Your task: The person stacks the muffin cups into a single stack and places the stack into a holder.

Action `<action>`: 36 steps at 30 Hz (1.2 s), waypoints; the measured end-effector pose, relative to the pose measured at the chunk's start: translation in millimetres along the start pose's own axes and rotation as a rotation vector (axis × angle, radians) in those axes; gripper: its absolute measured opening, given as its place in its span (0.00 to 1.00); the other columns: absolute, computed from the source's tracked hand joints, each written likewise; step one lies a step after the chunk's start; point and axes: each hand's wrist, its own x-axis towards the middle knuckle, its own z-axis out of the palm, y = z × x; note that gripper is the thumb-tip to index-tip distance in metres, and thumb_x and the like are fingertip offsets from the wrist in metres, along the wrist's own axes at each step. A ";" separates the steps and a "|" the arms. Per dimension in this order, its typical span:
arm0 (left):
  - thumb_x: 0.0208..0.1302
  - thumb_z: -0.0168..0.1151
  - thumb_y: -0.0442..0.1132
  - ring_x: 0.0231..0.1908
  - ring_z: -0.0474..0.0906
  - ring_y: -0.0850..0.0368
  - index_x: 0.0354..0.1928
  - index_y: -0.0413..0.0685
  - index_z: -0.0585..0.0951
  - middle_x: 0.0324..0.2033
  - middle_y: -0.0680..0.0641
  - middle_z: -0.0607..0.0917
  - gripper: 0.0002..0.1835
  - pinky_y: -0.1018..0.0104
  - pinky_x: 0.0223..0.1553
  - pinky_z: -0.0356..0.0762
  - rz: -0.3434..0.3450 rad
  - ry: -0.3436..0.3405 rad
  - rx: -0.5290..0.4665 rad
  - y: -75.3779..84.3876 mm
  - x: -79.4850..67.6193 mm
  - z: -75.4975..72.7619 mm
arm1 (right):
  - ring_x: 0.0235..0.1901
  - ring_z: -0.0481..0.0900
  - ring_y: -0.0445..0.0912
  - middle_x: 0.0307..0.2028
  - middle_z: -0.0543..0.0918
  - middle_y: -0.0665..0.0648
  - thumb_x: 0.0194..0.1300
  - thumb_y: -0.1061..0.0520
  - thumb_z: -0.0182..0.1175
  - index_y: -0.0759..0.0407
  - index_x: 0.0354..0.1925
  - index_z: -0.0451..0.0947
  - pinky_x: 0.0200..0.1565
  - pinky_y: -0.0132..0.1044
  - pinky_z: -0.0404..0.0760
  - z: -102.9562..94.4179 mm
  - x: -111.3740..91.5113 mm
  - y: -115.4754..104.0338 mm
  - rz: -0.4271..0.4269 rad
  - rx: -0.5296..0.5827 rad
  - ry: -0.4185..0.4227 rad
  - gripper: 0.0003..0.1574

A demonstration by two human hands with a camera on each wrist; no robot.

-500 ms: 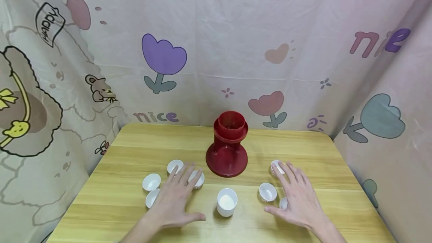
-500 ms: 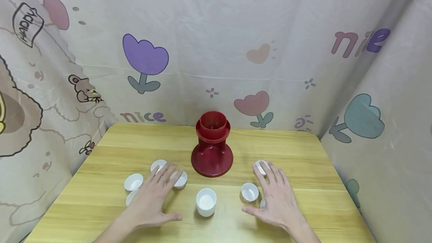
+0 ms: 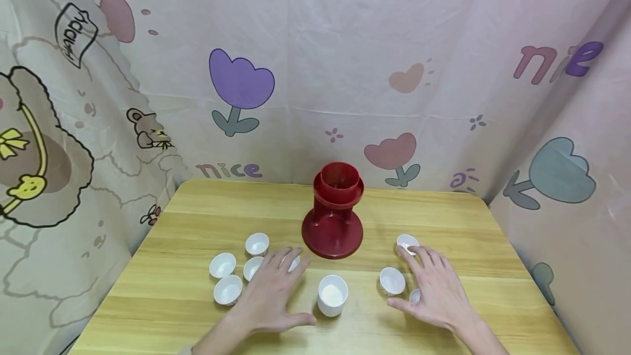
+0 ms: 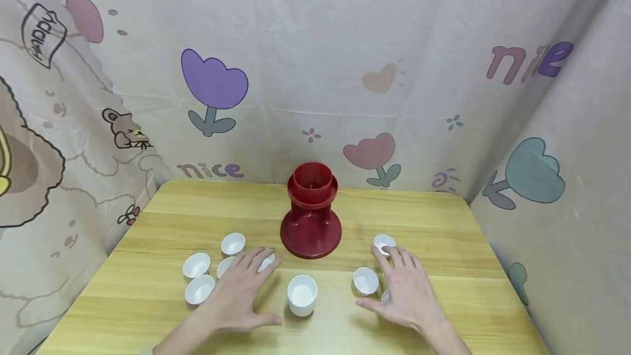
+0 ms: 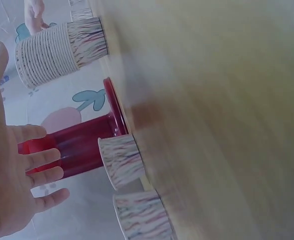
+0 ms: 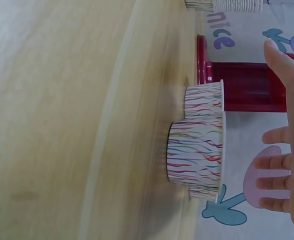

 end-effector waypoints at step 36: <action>0.56 0.60 0.81 0.44 0.75 0.55 0.44 0.56 0.80 0.39 0.53 0.80 0.37 0.61 0.47 0.76 0.076 -0.086 0.002 27.2 27.9 10.9 | 0.48 0.80 0.51 0.44 0.84 0.53 0.49 0.14 0.67 0.49 0.49 0.85 0.50 0.50 0.81 13.6 4.7 3.5 0.020 -0.061 -0.130 0.48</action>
